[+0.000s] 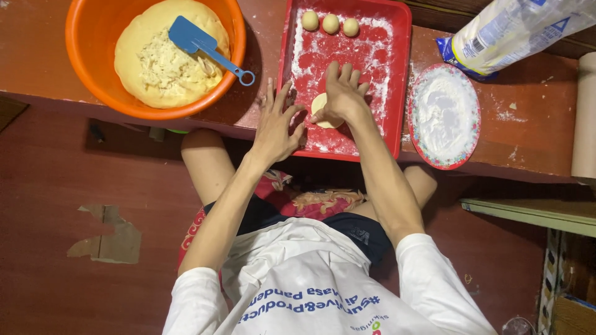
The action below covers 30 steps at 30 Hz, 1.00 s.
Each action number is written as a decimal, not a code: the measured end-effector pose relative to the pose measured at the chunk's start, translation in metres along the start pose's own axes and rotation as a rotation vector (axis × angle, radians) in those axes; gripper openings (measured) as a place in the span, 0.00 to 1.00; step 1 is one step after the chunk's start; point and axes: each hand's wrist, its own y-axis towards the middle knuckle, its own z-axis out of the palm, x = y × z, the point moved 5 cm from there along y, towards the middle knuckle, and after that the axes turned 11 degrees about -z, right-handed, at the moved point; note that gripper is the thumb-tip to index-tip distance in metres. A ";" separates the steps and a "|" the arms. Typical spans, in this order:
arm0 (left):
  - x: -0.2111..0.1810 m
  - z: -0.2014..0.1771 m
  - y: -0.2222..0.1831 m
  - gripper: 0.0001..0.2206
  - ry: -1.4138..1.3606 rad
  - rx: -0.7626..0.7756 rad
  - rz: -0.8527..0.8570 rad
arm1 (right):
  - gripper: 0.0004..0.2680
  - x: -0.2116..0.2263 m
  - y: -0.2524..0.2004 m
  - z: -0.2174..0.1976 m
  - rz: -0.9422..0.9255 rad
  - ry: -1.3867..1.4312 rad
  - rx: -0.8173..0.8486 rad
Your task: Shaping small portions of dough into balls by rolling them between palms and placing them on a tray.
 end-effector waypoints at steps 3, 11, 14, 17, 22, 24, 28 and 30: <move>-0.004 -0.003 -0.002 0.16 -0.057 0.047 -0.004 | 0.50 0.013 -0.009 -0.021 0.045 0.018 0.099; -0.004 -0.007 0.004 0.16 -0.093 0.035 0.034 | 0.44 0.007 0.007 -0.033 0.083 -0.061 0.081; -0.003 -0.002 -0.002 0.15 -0.100 0.047 0.033 | 0.39 0.003 0.003 -0.032 0.133 0.033 0.043; -0.007 -0.007 0.002 0.15 -0.106 0.055 0.042 | 0.51 0.000 0.007 -0.033 0.133 0.019 0.096; -0.007 -0.010 0.001 0.15 -0.114 0.054 0.030 | 0.50 0.012 -0.022 -0.063 0.280 0.195 0.110; -0.007 -0.008 0.000 0.15 -0.114 0.057 0.025 | 0.49 -0.004 -0.020 -0.059 0.276 0.166 0.067; -0.003 -0.005 0.000 0.17 -0.110 0.050 0.035 | 0.52 -0.031 -0.005 -0.044 0.224 0.056 0.091; -0.005 -0.005 0.000 0.16 -0.124 0.034 0.052 | 0.52 -0.042 -0.008 -0.043 0.202 0.042 0.032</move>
